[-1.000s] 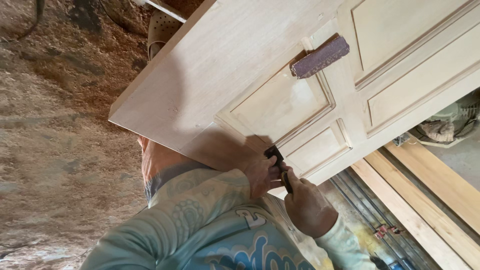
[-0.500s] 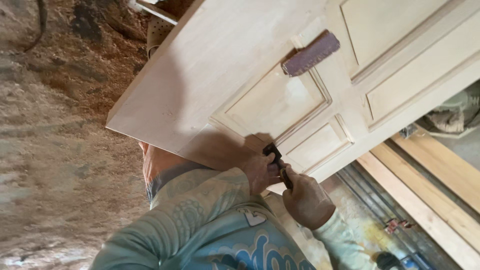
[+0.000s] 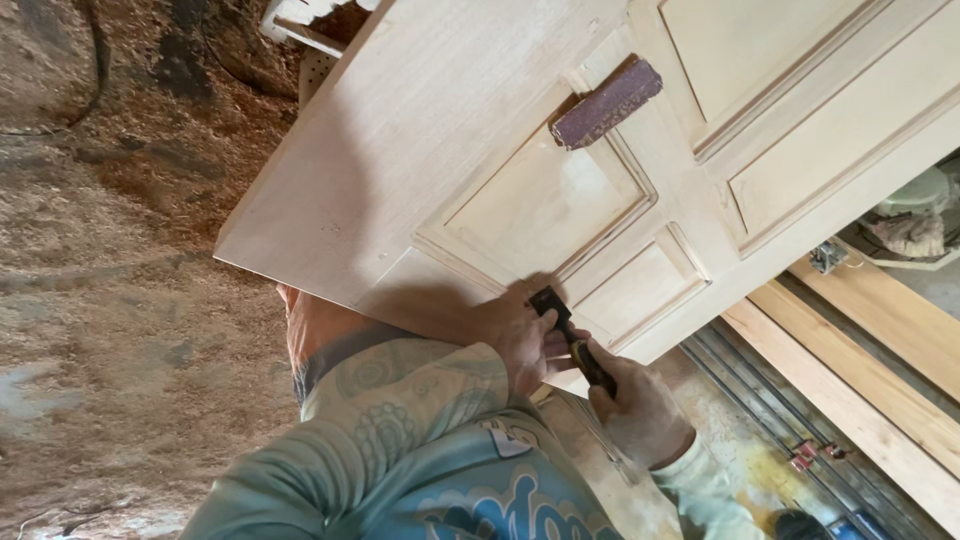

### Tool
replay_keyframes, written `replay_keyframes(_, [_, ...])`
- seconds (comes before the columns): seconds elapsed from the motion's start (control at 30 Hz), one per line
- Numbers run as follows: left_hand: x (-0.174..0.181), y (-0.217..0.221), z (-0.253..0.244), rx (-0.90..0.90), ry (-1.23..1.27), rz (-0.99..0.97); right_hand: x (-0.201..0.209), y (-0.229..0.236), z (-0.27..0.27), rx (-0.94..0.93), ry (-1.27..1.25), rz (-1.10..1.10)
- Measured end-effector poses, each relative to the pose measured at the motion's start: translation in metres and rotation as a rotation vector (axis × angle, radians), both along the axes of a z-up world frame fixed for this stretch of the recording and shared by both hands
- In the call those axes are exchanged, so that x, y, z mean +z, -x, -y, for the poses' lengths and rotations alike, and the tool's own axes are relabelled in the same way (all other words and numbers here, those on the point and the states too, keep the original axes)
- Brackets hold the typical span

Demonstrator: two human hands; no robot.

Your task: The person sands a wooden door lying flat on a workbench. They use a sanding block to smooth the raised panels and edges, then switch to sanding by hand to cover the flat surfaces and corners. The person works systematically across the door's surface.

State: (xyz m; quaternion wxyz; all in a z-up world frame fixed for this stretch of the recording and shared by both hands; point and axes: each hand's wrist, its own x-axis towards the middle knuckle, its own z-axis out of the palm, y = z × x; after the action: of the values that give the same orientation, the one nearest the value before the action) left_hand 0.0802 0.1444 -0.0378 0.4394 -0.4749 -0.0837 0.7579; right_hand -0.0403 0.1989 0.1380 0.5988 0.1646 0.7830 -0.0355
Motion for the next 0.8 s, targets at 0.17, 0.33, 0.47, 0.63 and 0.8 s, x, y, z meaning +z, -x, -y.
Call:
replay_keyframes(0.17, [0.012,0.008,0.017,0.043,-0.017,-0.054,0.003,0.000,0.007,0.125,0.067,-0.048])
replay_keyframes(0.33, [0.018,0.015,0.026,0.096,0.010,-0.051,0.000,0.002,0.018,0.149,0.032,-0.027])
replay_keyframes(0.47, [0.016,0.017,0.029,-0.006,0.015,0.031,-0.003,0.005,0.027,0.195,-0.015,0.035])
replay_keyframes(0.63, [0.009,0.013,0.025,0.068,-0.045,0.078,-0.007,0.012,0.037,0.226,-0.012,0.043])
replay_keyframes(0.8, [0.005,0.010,0.022,0.066,-0.059,0.084,-0.010,0.020,0.051,0.273,-0.084,0.147])
